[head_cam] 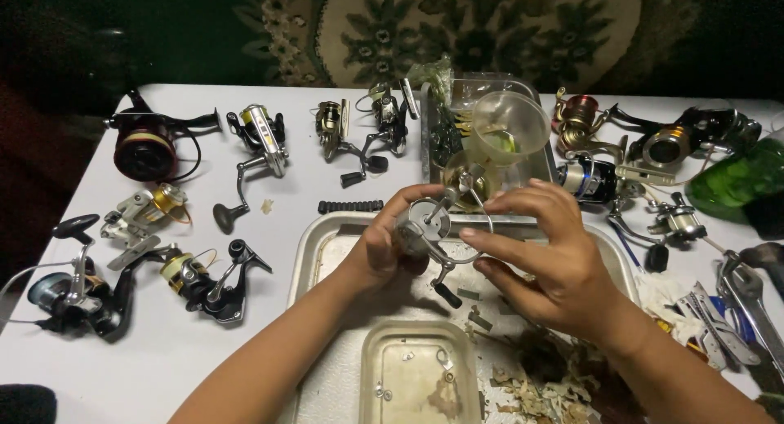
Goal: Cleaning and assembling the internal components of various fishing reels on a parts tray using a small brush and manual manipulation.
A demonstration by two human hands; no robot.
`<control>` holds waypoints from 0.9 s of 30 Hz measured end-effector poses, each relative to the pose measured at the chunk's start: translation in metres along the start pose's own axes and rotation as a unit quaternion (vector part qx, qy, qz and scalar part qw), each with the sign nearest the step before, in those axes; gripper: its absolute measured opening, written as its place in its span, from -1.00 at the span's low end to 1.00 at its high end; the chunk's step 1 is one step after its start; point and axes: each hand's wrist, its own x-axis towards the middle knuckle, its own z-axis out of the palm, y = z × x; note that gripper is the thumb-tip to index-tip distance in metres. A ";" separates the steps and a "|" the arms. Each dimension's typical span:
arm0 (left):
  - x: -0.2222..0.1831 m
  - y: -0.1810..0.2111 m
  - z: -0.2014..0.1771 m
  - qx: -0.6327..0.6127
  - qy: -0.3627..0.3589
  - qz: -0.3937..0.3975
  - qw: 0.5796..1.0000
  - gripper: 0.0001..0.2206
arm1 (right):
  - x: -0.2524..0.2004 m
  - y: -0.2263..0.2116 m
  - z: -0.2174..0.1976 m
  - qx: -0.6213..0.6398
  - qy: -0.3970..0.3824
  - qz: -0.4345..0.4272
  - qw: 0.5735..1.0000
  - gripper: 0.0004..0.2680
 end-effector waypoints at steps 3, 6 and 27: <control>-0.003 0.025 0.008 0.104 0.000 -0.001 0.995 0.03 | -0.001 -0.004 0.003 -0.008 0.004 -0.019 1.000 -0.70; -0.001 0.026 0.010 0.125 0.033 -0.044 0.991 -0.31 | -0.004 -0.008 0.005 0.046 0.011 -0.019 0.999 -0.65; -0.008 0.030 0.029 0.053 -0.034 -0.046 0.997 -0.37 | -0.017 -0.010 0.034 -0.033 0.075 0.074 0.994 -0.38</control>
